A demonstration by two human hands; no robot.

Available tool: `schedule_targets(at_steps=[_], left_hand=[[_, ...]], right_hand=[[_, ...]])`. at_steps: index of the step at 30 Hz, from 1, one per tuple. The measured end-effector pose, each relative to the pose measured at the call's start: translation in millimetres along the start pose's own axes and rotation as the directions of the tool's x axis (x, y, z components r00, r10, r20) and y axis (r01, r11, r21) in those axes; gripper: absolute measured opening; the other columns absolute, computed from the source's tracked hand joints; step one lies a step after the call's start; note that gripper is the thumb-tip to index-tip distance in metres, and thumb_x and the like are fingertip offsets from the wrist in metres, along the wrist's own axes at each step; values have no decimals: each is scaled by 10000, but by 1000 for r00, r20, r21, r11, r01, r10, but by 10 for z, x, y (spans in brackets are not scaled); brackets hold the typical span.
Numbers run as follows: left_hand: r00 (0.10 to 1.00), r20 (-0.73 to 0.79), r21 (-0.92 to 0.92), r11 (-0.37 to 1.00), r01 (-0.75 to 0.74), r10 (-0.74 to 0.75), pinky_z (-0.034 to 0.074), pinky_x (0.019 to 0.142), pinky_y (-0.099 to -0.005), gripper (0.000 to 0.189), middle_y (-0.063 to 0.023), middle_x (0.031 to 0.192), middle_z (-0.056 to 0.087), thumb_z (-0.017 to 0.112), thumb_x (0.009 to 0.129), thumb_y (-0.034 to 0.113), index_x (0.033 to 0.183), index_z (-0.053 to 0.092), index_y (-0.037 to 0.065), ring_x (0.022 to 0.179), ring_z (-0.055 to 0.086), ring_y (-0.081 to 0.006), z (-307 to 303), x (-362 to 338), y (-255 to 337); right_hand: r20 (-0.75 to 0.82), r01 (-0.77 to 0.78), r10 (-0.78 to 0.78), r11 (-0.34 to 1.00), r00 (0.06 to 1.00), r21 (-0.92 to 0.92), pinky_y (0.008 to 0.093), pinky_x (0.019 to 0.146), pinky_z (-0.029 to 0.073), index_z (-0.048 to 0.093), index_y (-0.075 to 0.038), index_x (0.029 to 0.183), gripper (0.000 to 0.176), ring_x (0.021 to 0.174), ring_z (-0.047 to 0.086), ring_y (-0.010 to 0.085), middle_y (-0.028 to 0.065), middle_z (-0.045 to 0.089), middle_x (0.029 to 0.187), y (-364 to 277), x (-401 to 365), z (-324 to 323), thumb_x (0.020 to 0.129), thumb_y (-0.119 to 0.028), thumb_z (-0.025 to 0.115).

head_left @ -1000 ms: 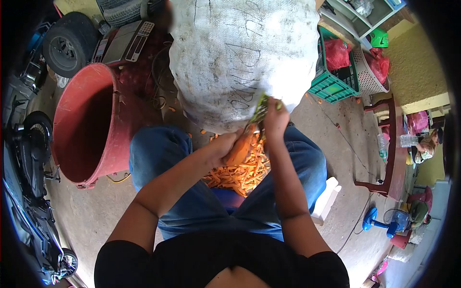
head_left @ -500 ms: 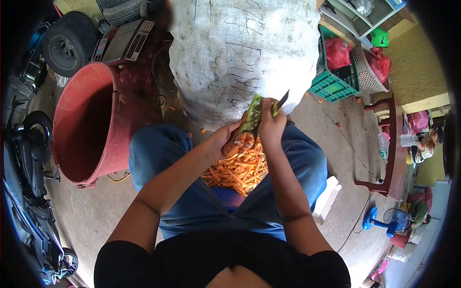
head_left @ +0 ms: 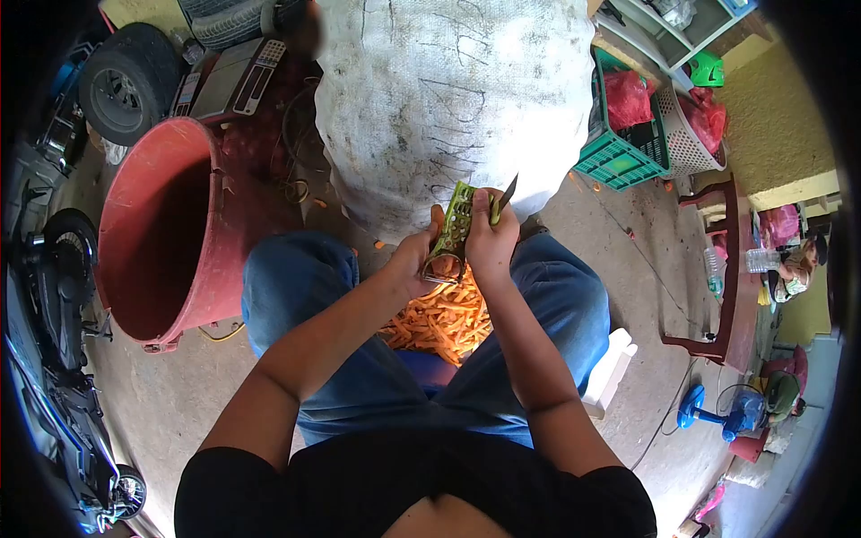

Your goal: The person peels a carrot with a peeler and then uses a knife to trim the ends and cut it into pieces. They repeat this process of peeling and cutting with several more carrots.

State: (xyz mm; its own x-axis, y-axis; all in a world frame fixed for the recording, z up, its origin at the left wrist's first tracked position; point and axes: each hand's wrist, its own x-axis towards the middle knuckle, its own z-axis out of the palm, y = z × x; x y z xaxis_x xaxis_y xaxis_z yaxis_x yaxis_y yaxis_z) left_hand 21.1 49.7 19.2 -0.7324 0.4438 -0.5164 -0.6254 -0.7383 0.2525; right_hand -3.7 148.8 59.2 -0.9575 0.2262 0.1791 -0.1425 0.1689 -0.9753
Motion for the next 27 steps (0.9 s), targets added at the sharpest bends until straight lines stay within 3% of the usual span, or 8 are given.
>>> schedule_targets(at_steps=[4,6,7,9,11,13,23,27], left_hand=[[999,-19,8,999,-49,49,470,575,-298,248,-71,810,553,313,878,232,968,472,63,686,559,-166,-141,77,-16],[863,505,81,997,-15,-28,468,570,-294,280,-68,826,541,298,887,271,968,469,64,686,552,-161,-449,219,17],[863,505,81,997,-15,-28,468,570,-294,280,-68,826,541,298,887,271,968,469,64,686,552,-161,-289,124,21],[987,87,245,963,107,-132,464,581,-290,337,-67,833,529,269,894,312,994,464,57,685,540,-151,35,-109,-36],[965,190,275,953,124,-181,463,622,-280,364,-62,847,525,265,895,329,1031,454,50,722,535,-139,140,-257,-8],[985,-16,506,848,158,-174,458,672,-280,374,-56,863,527,274,894,327,1057,443,35,767,533,-137,307,-383,40],[846,291,586,783,211,-446,456,684,-268,400,-75,850,522,356,863,378,1039,428,25,740,530,-136,106,-388,18],[998,18,519,854,49,-68,443,587,-249,353,-59,804,514,378,860,361,994,425,38,694,517,-127,143,-227,120]], right_hand=[[25,29,-25,985,999,-172,252,515,390,531,31,780,230,548,464,88,51,517,594,27,30,-36,841,-181,465],[-2,26,-27,979,1000,-203,260,511,389,536,31,770,224,537,460,94,59,515,587,54,87,-50,835,-172,469],[-51,30,-42,977,998,-213,280,484,380,529,32,762,212,499,460,132,102,506,564,65,137,-73,829,-162,474],[-159,22,-57,976,986,-216,305,454,370,525,36,761,220,453,445,170,141,496,536,211,290,-137,828,-166,470],[-205,-60,4,962,979,-267,296,483,379,527,43,772,244,484,450,156,125,516,565,214,430,-275,832,-184,466],[-214,-88,37,968,976,-236,284,526,389,533,49,791,254,538,467,139,109,535,606,211,523,-370,831,-195,474],[-483,-83,57,996,874,-33,271,404,278,475,7,603,273,434,329,79,13,401,463,598,920,-678,821,-159,474],[-307,-61,66,998,949,26,237,407,245,517,22,671,273,462,310,54,-15,403,505,324,645,-514,829,-195,475]])
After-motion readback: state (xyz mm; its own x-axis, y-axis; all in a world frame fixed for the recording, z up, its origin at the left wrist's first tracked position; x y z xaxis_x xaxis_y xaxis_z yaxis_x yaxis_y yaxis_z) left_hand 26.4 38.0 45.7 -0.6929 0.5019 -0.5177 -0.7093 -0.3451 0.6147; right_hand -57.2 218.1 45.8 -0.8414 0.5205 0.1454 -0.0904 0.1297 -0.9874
